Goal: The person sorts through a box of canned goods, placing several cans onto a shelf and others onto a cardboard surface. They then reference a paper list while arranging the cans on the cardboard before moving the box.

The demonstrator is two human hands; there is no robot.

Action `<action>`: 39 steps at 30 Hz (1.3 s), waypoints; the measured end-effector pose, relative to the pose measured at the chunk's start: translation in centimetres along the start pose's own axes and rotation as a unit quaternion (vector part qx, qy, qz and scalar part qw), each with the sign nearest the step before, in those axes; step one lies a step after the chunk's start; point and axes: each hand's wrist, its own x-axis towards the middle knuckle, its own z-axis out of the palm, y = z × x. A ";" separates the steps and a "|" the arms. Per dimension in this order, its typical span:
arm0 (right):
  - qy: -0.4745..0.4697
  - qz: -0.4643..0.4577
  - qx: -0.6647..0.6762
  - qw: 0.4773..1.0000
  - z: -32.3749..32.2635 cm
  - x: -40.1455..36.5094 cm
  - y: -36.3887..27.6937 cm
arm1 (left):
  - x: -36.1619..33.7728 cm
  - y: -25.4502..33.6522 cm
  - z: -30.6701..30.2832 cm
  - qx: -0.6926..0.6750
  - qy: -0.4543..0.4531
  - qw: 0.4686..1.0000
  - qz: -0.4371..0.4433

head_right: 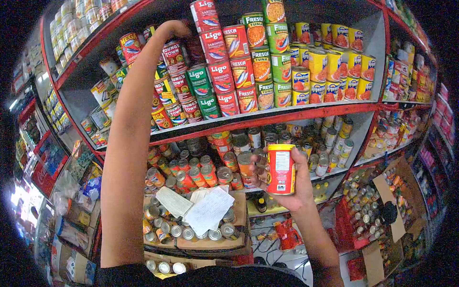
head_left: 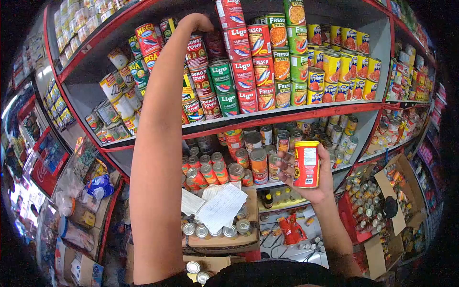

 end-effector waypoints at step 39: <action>0.008 -0.017 -0.275 0.961 -0.2 1.9 2.6 | -28.6 10.9 1.8 -0.302 -0.015 0.877 0.374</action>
